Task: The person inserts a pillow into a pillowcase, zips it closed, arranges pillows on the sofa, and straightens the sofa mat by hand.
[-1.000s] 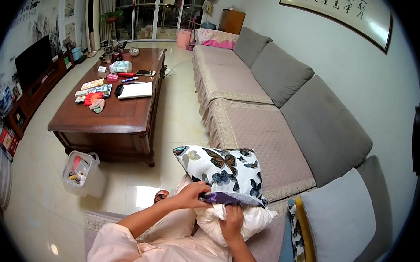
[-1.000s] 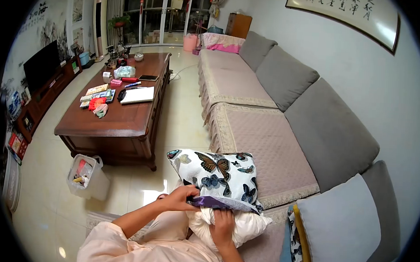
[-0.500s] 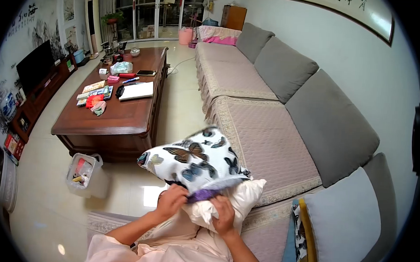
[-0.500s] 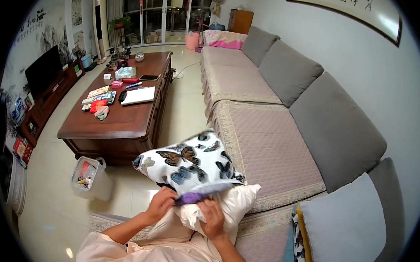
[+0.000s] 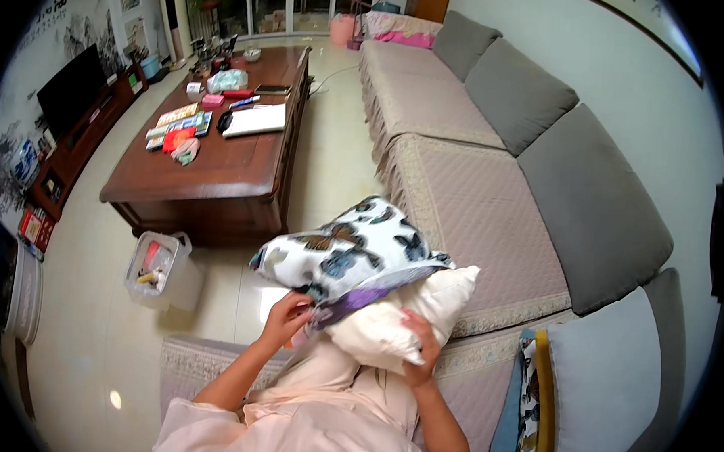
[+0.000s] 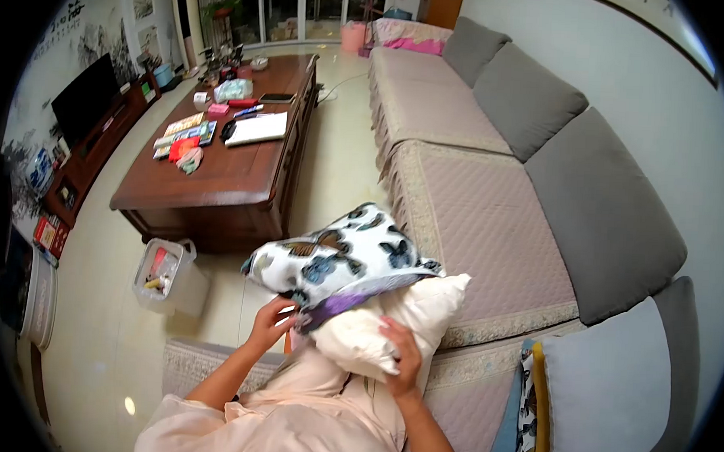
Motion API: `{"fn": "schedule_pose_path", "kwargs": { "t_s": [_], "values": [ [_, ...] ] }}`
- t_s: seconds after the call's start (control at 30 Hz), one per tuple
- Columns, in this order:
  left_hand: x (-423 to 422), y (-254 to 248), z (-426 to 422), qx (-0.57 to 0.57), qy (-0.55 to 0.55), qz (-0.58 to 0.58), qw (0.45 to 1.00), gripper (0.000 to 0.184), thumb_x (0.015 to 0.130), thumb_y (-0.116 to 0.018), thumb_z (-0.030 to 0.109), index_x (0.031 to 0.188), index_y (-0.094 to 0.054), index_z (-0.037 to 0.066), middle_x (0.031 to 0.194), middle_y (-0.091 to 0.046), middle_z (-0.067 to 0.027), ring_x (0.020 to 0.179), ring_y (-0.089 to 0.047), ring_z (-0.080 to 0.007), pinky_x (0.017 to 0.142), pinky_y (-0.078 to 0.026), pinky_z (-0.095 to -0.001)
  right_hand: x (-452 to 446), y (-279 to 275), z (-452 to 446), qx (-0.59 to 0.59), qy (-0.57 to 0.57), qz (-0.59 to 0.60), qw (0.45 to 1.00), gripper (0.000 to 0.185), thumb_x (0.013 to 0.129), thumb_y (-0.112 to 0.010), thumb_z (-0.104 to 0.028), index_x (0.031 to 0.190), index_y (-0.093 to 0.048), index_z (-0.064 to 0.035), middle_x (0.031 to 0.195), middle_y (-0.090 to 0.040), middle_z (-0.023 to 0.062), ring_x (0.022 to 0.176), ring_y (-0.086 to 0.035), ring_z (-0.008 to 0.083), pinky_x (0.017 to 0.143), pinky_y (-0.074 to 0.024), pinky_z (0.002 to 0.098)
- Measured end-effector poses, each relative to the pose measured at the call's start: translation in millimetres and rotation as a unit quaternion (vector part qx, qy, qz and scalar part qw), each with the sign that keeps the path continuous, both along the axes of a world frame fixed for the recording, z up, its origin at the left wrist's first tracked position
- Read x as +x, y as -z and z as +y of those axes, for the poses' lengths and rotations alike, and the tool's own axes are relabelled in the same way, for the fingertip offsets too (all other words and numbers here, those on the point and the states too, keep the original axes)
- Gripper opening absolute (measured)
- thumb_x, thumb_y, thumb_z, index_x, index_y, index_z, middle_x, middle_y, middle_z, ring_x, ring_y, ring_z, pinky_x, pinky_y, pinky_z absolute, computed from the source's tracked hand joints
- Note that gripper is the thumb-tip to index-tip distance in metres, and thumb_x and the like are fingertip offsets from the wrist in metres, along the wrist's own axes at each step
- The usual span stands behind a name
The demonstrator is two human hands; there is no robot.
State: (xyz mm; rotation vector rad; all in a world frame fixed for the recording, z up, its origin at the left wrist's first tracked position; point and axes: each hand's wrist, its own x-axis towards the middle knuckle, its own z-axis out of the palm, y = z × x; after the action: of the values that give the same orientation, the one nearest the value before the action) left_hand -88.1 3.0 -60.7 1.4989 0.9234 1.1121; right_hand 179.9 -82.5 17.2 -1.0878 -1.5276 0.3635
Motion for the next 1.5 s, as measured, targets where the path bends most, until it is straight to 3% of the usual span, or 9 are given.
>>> {"fn": "schedule_pose_path", "kwargs": {
  "t_s": [0.1, 0.3, 0.4, 0.5, 0.77, 0.9, 1.17, 1.33, 1.5],
  "values": [
    [12.8, -5.6, 11.4, -0.282, 0.053, -0.19, 0.939, 0.026, 0.088, -0.057, 0.008, 0.111, -0.054, -0.002, 0.101, -0.06, -0.0046, 0.093, -0.057, -0.0127, 0.081, -0.045, -0.0249, 5.2, -13.3, 0.6, -0.024, 0.071, 0.029, 0.997, 0.032, 0.081, -0.061, -0.021, 0.105, -0.058, -0.0003, 0.107, -0.061, 0.0163, 0.102, -0.057, 0.0268, 0.09, -0.0414, 0.0341],
    [69.1, -38.9, 33.4, -0.112, 0.167, -0.161, 0.966, 0.028, 0.082, -0.062, 0.003, 0.109, -0.056, -0.001, 0.094, -0.062, -0.0045, 0.084, -0.057, -0.0122, 0.077, -0.045, -0.0255, 59.5, 47.3, 2.0, -0.088, 0.163, 0.355, 0.916, 0.022, 0.088, -0.053, -0.008, 0.108, -0.056, 0.0013, 0.108, -0.058, 0.007, 0.099, -0.052, 0.0159, 0.088, -0.0397, 0.0292],
    [83.1, -71.6, 42.8, 0.217, 0.107, 0.115, 0.963, 0.039, 0.064, -0.069, 0.004, 0.101, -0.055, 0.003, 0.085, -0.057, -0.0119, 0.079, -0.056, -0.0263, 0.072, -0.044, -0.0331, 58.6, 31.1, 6.9, -0.113, 0.22, 0.379, 0.892, 0.022, 0.089, -0.054, -0.009, 0.109, -0.055, 0.0009, 0.108, -0.058, 0.0067, 0.097, -0.052, 0.014, 0.084, -0.0413, 0.0281],
    [89.9, -83.6, 42.6, 0.276, 0.073, 0.183, 0.941, 0.037, 0.062, -0.069, 0.005, 0.096, -0.054, 0.003, 0.087, -0.055, -0.0138, 0.083, -0.054, -0.029, 0.075, -0.043, -0.0343, 60.1, 38.3, 13.5, -0.039, 0.237, 0.349, 0.906, 0.019, 0.086, -0.056, -0.008, 0.1, -0.058, 0.006, 0.093, -0.06, 0.0036, 0.08, -0.053, 0.0125, 0.072, -0.0426, 0.0266],
    [70.2, -86.3, 66.4, -0.06, 0.368, 0.047, 0.927, 0.044, 0.065, -0.075, 0.01, 0.103, -0.055, 0.0, 0.106, -0.057, -0.0065, 0.1, -0.051, -0.0131, 0.092, -0.037, -0.0267, 75.4, 67.9, 10.0, -0.004, 0.171, 0.368, 0.914, 0.024, 0.088, -0.056, -0.012, 0.107, -0.056, 0.0032, 0.105, -0.059, 0.0078, 0.095, -0.054, 0.0154, 0.086, -0.0414, 0.0295],
    [69.9, -96.4, 72.8, 0.003, 0.372, 0.207, 0.905, 0.04, 0.062, -0.08, 0.013, 0.093, -0.058, 0.001, 0.087, -0.058, -0.0001, 0.084, -0.049, -0.0074, 0.079, -0.04, -0.0233, 65.2, 27.8, 11.4, 0.01, 0.157, 0.263, 0.952, 0.025, 0.086, -0.055, -0.008, 0.107, -0.055, 0.0044, 0.107, -0.059, 0.0103, 0.099, -0.053, 0.0186, 0.09, -0.0386, 0.031],
    [110.8, -69.1, 18.2, 0.119, -0.031, 0.156, 0.98, 0.031, 0.06, -0.075, 0.015, 0.068, -0.049, -0.001, 0.056, -0.043, -0.0103, 0.052, -0.042, -0.0159, 0.05, -0.035, -0.0295, 51.8, 3.1, 8.2, 0.008, 0.194, 0.146, 0.97, 0.027, 0.083, -0.055, -0.007, 0.109, -0.057, 0.002, 0.105, -0.061, 0.0102, 0.099, -0.054, 0.0188, 0.09, -0.0398, 0.031],
    [79.6, -65.9, -11.2, 0.155, -0.062, 0.234, 0.958, 0.034, 0.063, -0.065, 0.001, 0.094, -0.05, 0.003, 0.092, -0.051, -0.0177, 0.084, -0.05, -0.0358, 0.074, -0.04, -0.0402, 35.8, 1.8, -7.2, 0.056, 0.138, -0.024, 0.989, 0.03, 0.075, -0.067, -0.016, 0.1, -0.059, -0.0026, 0.107, -0.059, 0.0181, 0.098, -0.057, 0.0314, 0.086, -0.0452, 0.0377],
    [62.3, -120.7, -26.4, 0.244, -0.066, 0.193, 0.948, 0.04, 0.068, -0.064, -0.004, 0.107, -0.057, 0.001, 0.104, -0.055, -0.015, 0.091, -0.056, -0.0288, 0.073, -0.048, -0.0333, 21.5, 7.8, -13.6, 0.06, 0.086, -0.037, 0.994, 0.027, 0.076, -0.066, -0.015, 0.1, -0.059, -0.0041, 0.108, -0.058, 0.0188, 0.097, -0.057, 0.0313, 0.083, -0.046, 0.0371]
  ]
}}
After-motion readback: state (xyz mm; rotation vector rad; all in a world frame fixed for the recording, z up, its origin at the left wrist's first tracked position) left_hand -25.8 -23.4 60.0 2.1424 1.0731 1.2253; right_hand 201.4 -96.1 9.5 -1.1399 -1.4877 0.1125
